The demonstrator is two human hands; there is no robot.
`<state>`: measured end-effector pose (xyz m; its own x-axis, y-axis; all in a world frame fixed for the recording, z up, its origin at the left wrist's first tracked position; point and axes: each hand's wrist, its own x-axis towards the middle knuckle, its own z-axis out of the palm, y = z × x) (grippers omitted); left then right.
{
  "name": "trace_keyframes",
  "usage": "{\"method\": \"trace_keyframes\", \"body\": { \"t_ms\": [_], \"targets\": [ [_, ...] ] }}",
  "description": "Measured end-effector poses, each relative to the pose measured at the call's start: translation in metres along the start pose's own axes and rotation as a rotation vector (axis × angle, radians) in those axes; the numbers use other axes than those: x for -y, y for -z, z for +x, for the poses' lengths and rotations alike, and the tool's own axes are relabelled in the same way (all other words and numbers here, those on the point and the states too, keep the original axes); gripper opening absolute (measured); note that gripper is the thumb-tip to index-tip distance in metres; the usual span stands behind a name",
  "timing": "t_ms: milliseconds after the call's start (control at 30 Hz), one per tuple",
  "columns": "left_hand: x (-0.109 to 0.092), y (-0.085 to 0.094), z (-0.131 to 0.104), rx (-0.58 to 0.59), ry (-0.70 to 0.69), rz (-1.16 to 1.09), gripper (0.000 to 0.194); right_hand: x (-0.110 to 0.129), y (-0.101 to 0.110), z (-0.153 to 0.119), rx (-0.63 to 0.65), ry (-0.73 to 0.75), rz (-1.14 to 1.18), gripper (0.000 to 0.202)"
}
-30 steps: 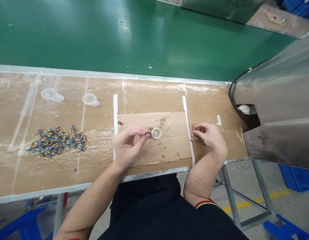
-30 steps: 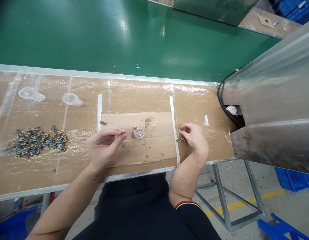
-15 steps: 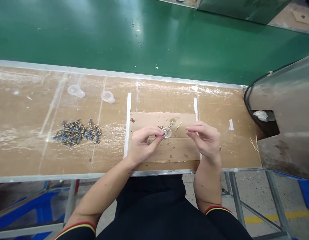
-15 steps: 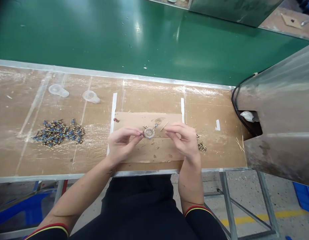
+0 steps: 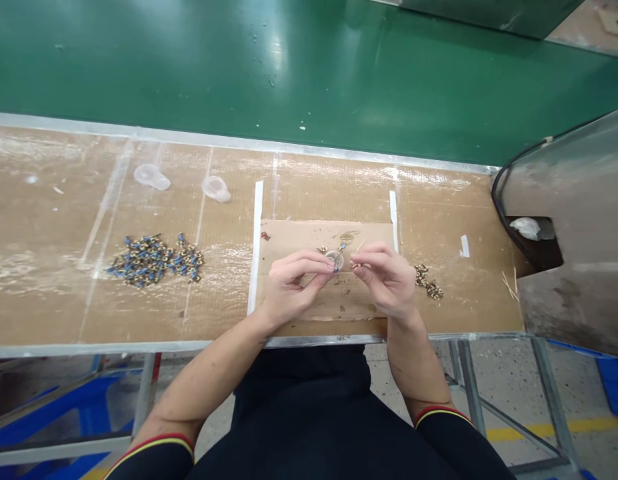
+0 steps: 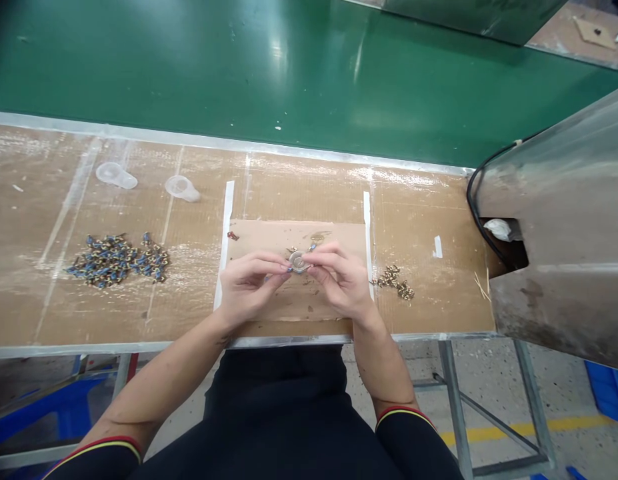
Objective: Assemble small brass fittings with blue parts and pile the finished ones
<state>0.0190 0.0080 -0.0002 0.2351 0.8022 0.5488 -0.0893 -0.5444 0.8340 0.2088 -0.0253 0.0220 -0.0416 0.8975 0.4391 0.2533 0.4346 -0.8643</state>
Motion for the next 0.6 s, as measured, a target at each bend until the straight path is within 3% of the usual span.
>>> {"method": "trace_keyframes", "body": {
  "t_ms": [100,300,600],
  "targets": [
    [0.0,0.0,-0.001,0.003,0.008,0.001,0.01,0.001,0.002,0.002,-0.062,0.063,-0.053,0.022],
    [-0.001,-0.001,-0.001,-0.011,-0.002,-0.015,0.013,0.0,-0.004,0.002,-0.089,0.075,0.056,0.025],
    [0.001,-0.005,-0.008,-0.077,0.114,-0.01,0.016,0.001,-0.009,-0.001,-0.089,-0.04,0.032,0.015]
  ]
}}
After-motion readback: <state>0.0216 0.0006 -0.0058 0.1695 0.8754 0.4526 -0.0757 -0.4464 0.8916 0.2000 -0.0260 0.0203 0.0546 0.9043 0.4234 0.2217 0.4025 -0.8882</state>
